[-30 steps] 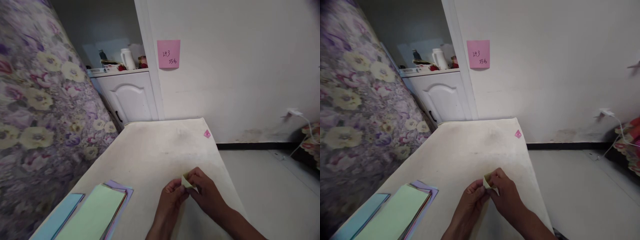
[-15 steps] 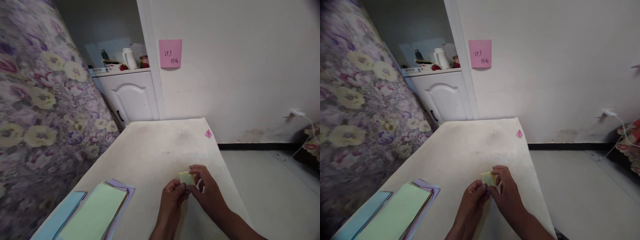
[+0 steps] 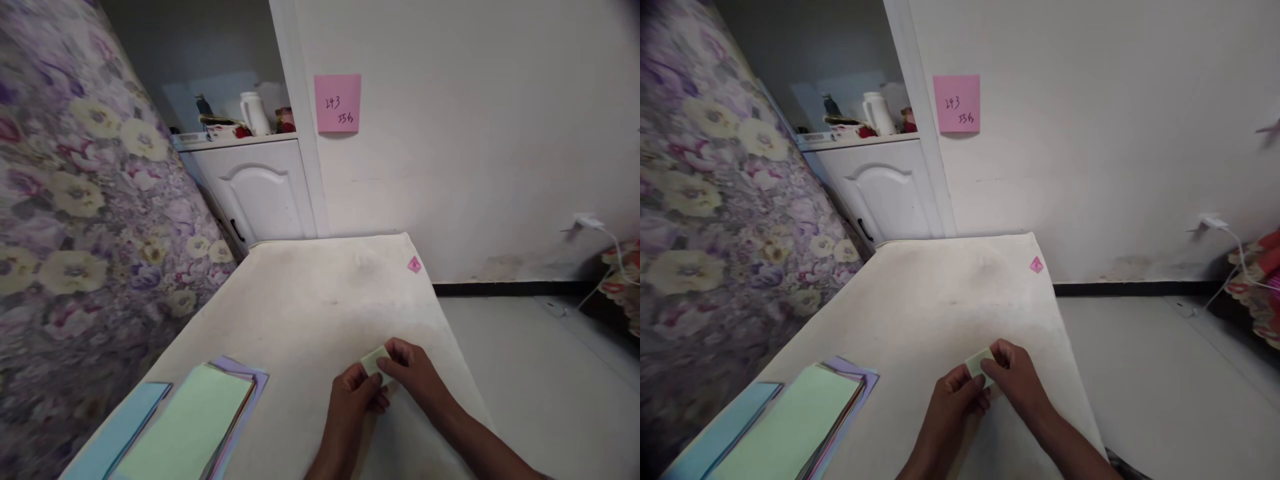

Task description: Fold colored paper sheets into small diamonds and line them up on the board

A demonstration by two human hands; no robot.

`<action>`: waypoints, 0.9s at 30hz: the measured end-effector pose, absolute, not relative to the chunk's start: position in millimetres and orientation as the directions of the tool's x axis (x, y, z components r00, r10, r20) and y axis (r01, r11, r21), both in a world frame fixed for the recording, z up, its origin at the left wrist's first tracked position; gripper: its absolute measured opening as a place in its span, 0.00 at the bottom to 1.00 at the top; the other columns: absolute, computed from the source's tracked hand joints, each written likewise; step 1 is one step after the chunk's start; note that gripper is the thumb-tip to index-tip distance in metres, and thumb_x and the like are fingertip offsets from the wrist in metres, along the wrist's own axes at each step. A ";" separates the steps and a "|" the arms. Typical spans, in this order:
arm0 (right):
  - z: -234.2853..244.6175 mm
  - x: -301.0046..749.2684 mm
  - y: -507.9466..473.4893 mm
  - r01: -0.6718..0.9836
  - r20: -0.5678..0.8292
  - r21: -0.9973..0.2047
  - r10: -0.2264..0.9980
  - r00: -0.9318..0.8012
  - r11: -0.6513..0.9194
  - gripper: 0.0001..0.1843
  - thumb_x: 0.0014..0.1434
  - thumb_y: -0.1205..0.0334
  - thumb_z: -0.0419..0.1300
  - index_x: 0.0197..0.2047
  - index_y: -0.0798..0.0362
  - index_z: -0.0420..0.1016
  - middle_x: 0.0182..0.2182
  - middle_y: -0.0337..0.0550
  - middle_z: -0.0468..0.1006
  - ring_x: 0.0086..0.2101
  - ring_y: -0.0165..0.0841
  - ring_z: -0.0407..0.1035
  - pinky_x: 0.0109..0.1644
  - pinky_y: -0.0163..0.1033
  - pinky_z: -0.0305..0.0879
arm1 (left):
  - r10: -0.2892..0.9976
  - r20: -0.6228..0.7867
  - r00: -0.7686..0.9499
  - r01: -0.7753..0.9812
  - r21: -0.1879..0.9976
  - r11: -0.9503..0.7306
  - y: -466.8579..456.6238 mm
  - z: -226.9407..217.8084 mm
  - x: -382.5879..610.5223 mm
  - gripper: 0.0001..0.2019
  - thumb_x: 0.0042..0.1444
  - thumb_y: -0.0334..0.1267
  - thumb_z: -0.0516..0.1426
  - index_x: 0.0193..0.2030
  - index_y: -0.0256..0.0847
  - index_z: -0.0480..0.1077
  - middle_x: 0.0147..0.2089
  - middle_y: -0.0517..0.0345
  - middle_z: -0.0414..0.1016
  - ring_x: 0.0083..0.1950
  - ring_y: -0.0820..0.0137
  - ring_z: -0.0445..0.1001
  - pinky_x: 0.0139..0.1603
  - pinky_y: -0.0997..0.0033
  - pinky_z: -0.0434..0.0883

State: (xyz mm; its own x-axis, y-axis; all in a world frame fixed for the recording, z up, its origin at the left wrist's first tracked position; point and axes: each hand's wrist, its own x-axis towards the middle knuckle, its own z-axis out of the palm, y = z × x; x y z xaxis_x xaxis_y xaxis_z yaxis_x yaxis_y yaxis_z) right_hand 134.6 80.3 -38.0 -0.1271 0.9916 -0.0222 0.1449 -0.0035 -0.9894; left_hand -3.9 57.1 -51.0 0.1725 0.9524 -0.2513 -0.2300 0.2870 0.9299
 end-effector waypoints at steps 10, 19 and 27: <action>-39.7 135.7 82.3 0.125 -0.034 -0.992 0.983 -0.180 -0.011 0.11 0.50 0.58 0.57 0.22 0.55 0.64 0.18 0.34 0.62 0.22 0.27 0.57 0.25 0.32 0.53 | 0.943 -0.270 0.197 -0.211 0.927 0.309 54.2 -52.8 -5.1 0.08 0.47 0.37 0.59 0.24 0.33 0.69 0.18 0.59 0.70 0.16 0.77 0.65 0.19 0.78 0.61; -33.6 139.6 79.6 0.038 -0.038 -0.999 0.987 -0.158 -0.032 0.14 0.50 0.54 0.58 0.21 0.54 0.63 0.17 0.32 0.62 0.21 0.26 0.56 0.25 0.32 0.53 | 0.921 -0.303 0.243 -0.086 0.939 0.332 46.9 -43.5 -3.9 0.09 0.45 0.37 0.59 0.20 0.36 0.65 0.15 0.62 0.67 0.14 0.78 0.64 0.16 0.79 0.58; -37.2 136.6 77.6 0.098 -0.048 -0.995 0.981 -0.189 -0.030 0.13 0.50 0.56 0.58 0.21 0.54 0.62 0.17 0.32 0.60 0.20 0.26 0.55 0.24 0.32 0.51 | 0.971 -0.218 0.099 -0.044 0.974 0.223 55.2 -37.8 -15.6 0.12 0.49 0.45 0.58 0.28 0.37 0.67 0.22 0.60 0.70 0.23 0.74 0.69 0.24 0.76 0.66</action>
State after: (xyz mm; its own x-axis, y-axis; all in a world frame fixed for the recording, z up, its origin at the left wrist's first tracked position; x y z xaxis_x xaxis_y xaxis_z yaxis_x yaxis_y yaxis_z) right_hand 136.6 77.6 -37.2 -0.1887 0.9808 -0.0483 0.0981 -0.0301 -0.9947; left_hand -15.6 55.2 -37.8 0.0986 0.9710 -0.2176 -0.0442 0.2227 0.9739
